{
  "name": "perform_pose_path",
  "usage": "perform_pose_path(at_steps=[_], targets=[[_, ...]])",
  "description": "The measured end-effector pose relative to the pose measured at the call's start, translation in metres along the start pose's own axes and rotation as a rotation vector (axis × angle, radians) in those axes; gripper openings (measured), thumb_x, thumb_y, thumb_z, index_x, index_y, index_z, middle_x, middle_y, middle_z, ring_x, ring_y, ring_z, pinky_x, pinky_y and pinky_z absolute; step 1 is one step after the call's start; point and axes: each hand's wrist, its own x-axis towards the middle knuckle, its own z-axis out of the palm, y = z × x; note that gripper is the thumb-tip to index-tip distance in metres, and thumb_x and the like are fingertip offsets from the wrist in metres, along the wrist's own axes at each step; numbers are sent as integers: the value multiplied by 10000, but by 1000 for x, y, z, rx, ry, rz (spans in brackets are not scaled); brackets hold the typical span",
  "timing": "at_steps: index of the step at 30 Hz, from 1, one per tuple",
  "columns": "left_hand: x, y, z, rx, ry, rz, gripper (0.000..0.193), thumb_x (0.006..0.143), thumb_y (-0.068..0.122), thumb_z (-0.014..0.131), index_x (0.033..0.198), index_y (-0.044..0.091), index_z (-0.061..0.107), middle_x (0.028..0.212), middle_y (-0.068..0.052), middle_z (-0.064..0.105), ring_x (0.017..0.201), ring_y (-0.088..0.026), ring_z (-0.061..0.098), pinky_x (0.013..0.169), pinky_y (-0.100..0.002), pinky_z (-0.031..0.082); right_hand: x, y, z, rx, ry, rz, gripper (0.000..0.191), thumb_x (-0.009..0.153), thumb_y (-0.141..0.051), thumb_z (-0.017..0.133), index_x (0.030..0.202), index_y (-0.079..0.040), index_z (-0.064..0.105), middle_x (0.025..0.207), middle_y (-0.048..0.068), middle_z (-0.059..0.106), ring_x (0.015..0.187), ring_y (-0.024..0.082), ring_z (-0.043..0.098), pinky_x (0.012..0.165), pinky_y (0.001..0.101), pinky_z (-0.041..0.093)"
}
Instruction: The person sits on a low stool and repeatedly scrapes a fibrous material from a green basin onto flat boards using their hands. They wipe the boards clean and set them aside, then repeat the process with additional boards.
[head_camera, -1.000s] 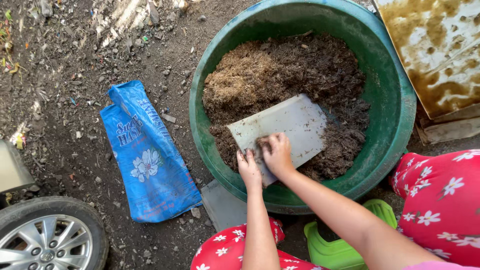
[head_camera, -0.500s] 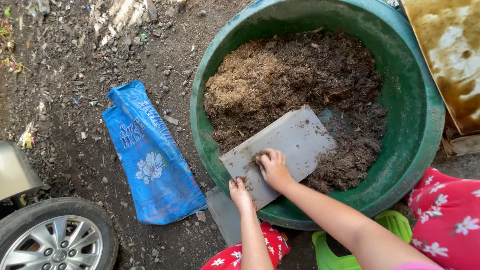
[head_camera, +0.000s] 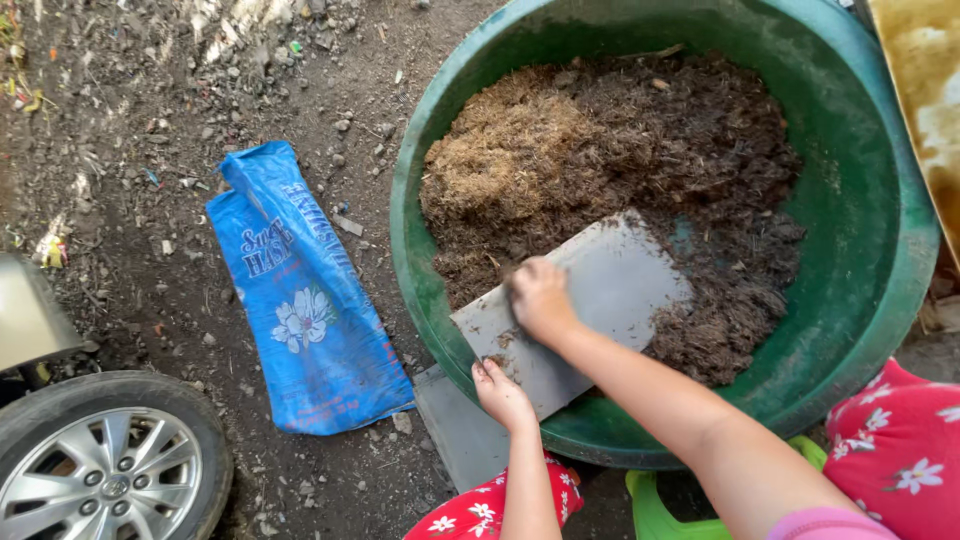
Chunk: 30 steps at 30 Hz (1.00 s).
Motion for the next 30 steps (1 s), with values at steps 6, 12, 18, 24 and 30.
perform_pose_path(at_steps=[6,12,18,24,30], targets=[[-8,-3,1,-46,63,-21,448,1050,294,502,1275,-77,614,1172,-162,727,1048,-242,665,977,-342,483,35,82,-35,-132,335,135,184,813,-30,628,940,-99,742,1012,196,596,1021,377,544,859,509,449],[-15,6,6,-95,59,4,455,1052,320,497,1228,-82,617,1120,-155,740,1021,-241,677,947,-350,492,48,125,-59,-218,282,400,207,845,-102,651,1031,-12,647,1173,258,518,1097,415,485,908,553,406],[-14,37,2,16,42,-1,613,1062,471,368,1201,-47,665,1091,-210,735,972,-345,675,887,-427,495,12,-35,-10,152,168,3,125,814,-68,651,929,-24,675,1013,229,616,978,411,581,835,531,482],[-14,60,8,-148,-90,89,696,1067,550,315,1220,-57,619,1147,-223,711,1046,-357,670,938,-433,481,-41,-58,-27,332,138,-250,264,734,-239,810,890,-78,670,1090,183,635,1013,401,578,852,517,447],[-19,56,10,-144,-115,53,767,1034,598,301,1260,-66,612,1183,-233,710,1088,-354,653,991,-417,463,-34,55,-65,-18,276,357,120,866,-84,667,984,-85,643,1123,186,587,1104,364,556,977,485,464]])
